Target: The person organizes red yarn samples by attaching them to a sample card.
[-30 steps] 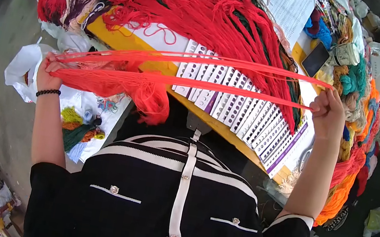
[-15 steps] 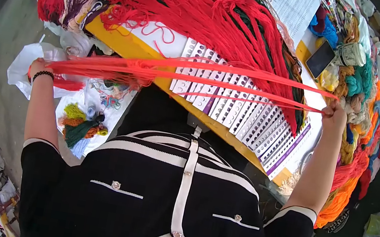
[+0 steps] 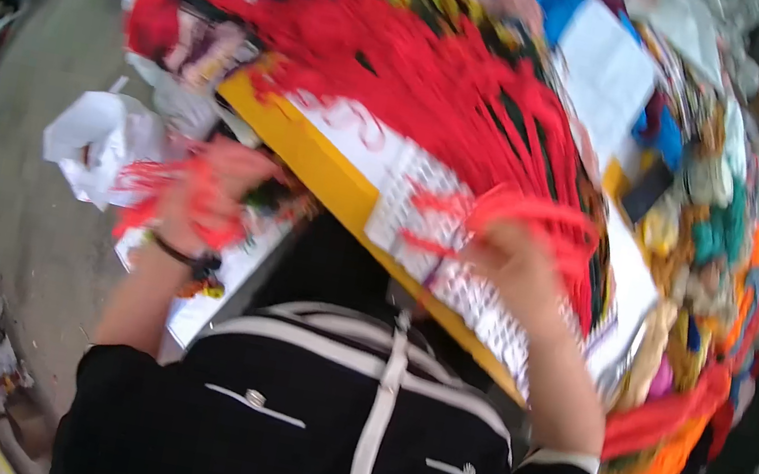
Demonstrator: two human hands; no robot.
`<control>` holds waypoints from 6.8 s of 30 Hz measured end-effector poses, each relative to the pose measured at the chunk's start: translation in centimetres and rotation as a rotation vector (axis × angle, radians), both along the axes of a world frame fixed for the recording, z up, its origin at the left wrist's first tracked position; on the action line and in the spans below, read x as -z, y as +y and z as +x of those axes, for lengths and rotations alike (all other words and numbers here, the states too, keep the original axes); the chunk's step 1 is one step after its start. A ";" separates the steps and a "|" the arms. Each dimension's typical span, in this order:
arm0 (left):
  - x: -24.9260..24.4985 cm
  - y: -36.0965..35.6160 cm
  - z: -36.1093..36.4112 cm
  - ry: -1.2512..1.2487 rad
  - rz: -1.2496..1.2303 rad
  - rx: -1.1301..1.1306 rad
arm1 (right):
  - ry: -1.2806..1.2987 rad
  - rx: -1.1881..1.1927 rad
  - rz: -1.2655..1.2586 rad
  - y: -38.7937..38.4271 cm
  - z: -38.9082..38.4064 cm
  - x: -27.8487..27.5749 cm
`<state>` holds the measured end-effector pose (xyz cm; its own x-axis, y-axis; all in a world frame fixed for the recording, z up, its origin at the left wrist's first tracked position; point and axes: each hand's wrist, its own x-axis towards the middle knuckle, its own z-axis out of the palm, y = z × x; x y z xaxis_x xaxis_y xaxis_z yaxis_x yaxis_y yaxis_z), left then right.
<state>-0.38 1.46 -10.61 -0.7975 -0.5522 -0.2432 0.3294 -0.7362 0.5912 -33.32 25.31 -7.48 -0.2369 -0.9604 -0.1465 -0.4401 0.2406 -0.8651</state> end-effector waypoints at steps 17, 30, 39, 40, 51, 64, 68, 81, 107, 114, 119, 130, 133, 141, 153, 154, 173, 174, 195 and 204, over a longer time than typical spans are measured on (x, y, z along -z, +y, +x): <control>-0.6 8.0 -9.9 -0.178 -1.594 -0.006 | -0.067 -0.134 -0.286 -3.4 7.5 -3.8; -4.1 -0.7 -8.2 -0.201 -1.074 -0.059 | 0.920 0.883 -0.311 4.6 -11.6 -8.7; -0.1 -1.6 -16.4 -0.560 -0.303 0.377 | 0.338 0.244 -0.038 -12.2 0.6 5.2; 0.5 -1.7 -16.8 -0.568 -0.218 0.411 | 0.263 0.249 0.021 -12.8 0.5 6.4; 4.6 0.0 -20.5 -0.630 -0.522 0.181 | -0.123 0.287 0.203 -14.1 -0.8 6.4; 4.6 -0.9 -20.0 -0.713 -1.027 0.228 | 0.193 0.146 0.236 -13.3 -0.2 5.2; 3.4 -2.4 -18.8 -0.826 -1.372 0.158 | 0.184 0.132 0.227 -12.9 0.0 4.7; 1.2 -0.7 -18.3 -0.202 -0.181 0.077 | -0.191 0.220 0.136 -12.5 -0.3 6.0; 1.9 0.6 -18.3 -0.295 -0.327 0.149 | -0.736 0.196 0.087 -12.1 -0.9 5.7; 3.6 1.4 -19.2 -0.277 -0.940 0.188 | -0.739 0.220 0.265 -12.6 -1.0 3.6; 4.5 1.5 -18.7 -0.430 -1.218 0.110 | -0.865 0.339 0.207 -12.6 -1.1 4.6; 3.3 1.1 -20.1 -0.514 -1.463 0.218 | -0.931 0.295 0.160 -12.3 -1.0 4.8; 3.5 0.3 -19.0 -0.271 -0.679 0.151 | -0.901 0.344 0.210 -12.3 -0.9 4.4; 0.8 -9.1 -8.5 0.180 -0.090 -0.028 | -0.587 0.344 0.330 -12.7 -1.0 5.3; 2.4 -2.2 -17.0 -0.584 -1.641 0.280 | -0.624 0.101 0.274 -14.9 -0.7 3.4; 2.8 -2.3 -17.3 -0.558 -1.562 0.317 | -0.342 0.027 0.241 -15.1 -0.7 3.8; 2.9 -1.6 -18.1 -0.741 -1.417 0.440 | -0.091 0.107 -0.123 -13.0 -1.0 7.1; 3.3 -1.7 -18.1 -0.741 -1.418 0.444 | -0.093 0.110 -0.122 -13.1 -1.0 7.3; 1.8 -6.6 -12.9 -0.483 -1.074 -0.018 | 0.444 0.120 -0.255 -13.9 0.9 6.8; -1.8 -9.6 -11.8 -0.494 -0.272 -0.347 | 0.317 0.118 -0.186 -13.2 1.2 5.8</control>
<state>-12.19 -8.17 -8.77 -0.3924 -0.8504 -0.3506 0.1633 -0.4395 0.8833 -32.09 12.09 -13.25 -0.3527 -0.9272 0.1260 -0.6716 0.1570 -0.7241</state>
